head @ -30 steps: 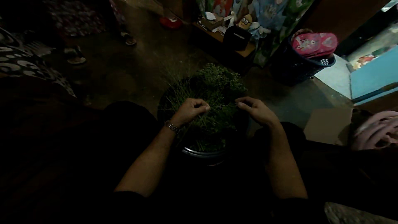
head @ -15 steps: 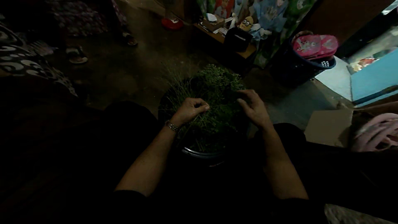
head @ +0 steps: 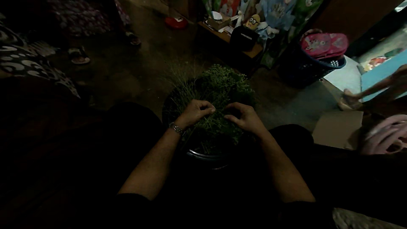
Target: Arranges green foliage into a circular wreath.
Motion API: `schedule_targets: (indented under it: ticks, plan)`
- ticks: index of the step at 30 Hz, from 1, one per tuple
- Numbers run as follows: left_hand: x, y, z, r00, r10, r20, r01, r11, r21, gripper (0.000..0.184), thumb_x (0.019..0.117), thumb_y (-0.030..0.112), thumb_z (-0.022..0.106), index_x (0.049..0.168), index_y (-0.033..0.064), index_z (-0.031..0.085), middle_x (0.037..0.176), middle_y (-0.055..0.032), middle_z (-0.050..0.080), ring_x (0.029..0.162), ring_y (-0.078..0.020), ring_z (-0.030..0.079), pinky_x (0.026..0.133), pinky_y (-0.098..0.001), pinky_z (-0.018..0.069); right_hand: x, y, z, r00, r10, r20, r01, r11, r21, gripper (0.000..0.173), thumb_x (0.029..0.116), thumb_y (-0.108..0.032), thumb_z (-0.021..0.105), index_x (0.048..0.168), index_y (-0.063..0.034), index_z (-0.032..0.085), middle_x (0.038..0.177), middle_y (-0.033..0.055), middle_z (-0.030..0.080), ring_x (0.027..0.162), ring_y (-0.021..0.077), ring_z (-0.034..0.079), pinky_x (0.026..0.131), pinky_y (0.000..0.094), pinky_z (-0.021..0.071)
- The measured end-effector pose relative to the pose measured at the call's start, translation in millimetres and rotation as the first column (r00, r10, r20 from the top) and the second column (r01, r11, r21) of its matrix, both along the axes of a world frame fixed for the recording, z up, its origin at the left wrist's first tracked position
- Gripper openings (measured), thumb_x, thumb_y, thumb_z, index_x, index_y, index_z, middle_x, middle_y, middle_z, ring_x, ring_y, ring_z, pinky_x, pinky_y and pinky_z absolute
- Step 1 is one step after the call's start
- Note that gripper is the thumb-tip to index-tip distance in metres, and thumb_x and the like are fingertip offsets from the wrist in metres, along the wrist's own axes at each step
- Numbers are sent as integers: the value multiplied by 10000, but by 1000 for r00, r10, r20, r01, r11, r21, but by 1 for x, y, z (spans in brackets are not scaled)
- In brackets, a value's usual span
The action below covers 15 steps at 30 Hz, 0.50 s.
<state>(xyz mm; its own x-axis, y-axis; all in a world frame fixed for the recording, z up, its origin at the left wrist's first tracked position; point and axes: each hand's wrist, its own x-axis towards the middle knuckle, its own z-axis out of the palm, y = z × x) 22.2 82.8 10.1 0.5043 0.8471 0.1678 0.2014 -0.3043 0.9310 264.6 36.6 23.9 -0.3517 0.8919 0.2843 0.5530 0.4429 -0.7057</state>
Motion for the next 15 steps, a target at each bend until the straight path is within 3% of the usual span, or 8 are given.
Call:
schedule_targets:
  ticks: [5,7,12,15]
  plan:
    - [2,0,-1,1000,-27,-11,27,1000,-5,118,989,72,635,918,24,716,795,30,660,701,7,576,683,-177,494,-1,-2,-1,997,-48,-67,50,998,26,84,942,-48,672,1009,-5,698,847,72,691,691,71,631,653,234,555]
    - [2,-1,0,999,-20,-33,20,1000,2,127,990,80,633,923,22,723,796,23,665,696,-6,575,682,-193,496,2,-2,5,995,-83,-56,82,996,-21,63,910,-33,687,969,-12,696,811,57,674,660,71,605,618,246,536]
    - [-1,1,5,999,5,-51,-5,1000,-11,143,1003,82,622,916,13,711,777,18,649,686,-7,573,685,-193,500,19,-2,13,988,-143,-52,139,987,-78,71,893,-32,699,964,-34,695,777,34,655,598,64,552,557,247,497]
    - [-4,3,4,999,31,-43,-31,1000,-1,149,1003,90,625,908,16,714,759,21,637,648,-3,535,629,-181,459,27,-3,18,976,-214,-51,209,974,-88,85,903,-17,697,988,-30,692,804,41,662,629,74,570,585,262,507]
